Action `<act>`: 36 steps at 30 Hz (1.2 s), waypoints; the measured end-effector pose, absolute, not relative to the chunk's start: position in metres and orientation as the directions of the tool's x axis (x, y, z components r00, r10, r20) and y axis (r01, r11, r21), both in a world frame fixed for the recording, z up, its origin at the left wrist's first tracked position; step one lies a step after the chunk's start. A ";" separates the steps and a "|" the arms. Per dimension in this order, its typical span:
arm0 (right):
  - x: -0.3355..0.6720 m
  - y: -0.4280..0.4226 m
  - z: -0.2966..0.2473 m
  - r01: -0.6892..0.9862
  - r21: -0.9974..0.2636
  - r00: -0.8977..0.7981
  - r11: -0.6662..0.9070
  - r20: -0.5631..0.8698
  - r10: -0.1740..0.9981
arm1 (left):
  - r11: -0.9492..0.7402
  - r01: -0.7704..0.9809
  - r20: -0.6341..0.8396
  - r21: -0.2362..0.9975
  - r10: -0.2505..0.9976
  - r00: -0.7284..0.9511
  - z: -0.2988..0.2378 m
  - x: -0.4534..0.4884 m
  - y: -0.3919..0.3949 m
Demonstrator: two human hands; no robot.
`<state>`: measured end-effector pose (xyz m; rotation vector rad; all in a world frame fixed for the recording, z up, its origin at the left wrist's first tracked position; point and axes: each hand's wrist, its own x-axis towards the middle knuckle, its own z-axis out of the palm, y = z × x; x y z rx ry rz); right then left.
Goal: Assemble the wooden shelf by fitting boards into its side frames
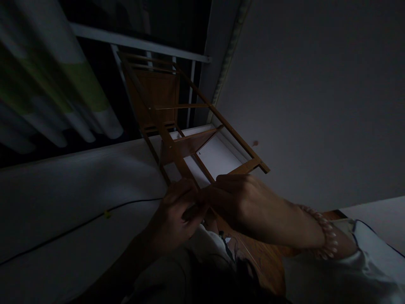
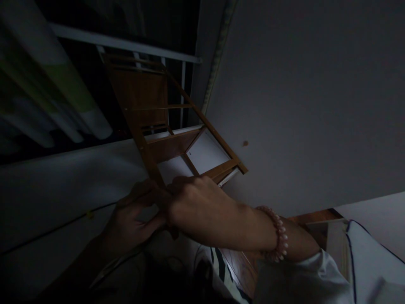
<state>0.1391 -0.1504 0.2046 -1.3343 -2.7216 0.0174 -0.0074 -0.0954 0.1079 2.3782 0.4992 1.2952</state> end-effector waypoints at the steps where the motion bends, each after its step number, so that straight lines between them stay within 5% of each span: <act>1: 0.139 -0.150 0.205 0.798 -0.113 -0.585 0.591 0.084 0.806 | -0.862 0.123 0.714 0.492 0.480 0.510 0.108 -0.007 -0.096; 10: 0.142 -0.143 0.198 0.686 -0.514 -0.488 0.515 0.201 0.849 | -0.838 0.131 0.697 0.530 0.519 0.496 0.110 -0.008 -0.096; 15: 0.143 -0.140 0.195 0.611 -0.595 -0.471 0.522 0.256 0.844 | -0.810 0.180 0.643 0.558 0.559 0.523 0.116 -0.010 -0.097; 25: 0.146 -0.140 0.196 0.619 -0.555 -0.574 0.556 0.163 0.802 | -0.792 0.182 0.635 0.583 0.584 0.506 0.125 -0.009 -0.101; 36: 0.159 -0.149 0.214 0.682 -0.228 -0.715 0.695 -0.012 0.699 | -0.784 0.227 0.601 0.578 0.597 0.531 0.124 -0.010 -0.103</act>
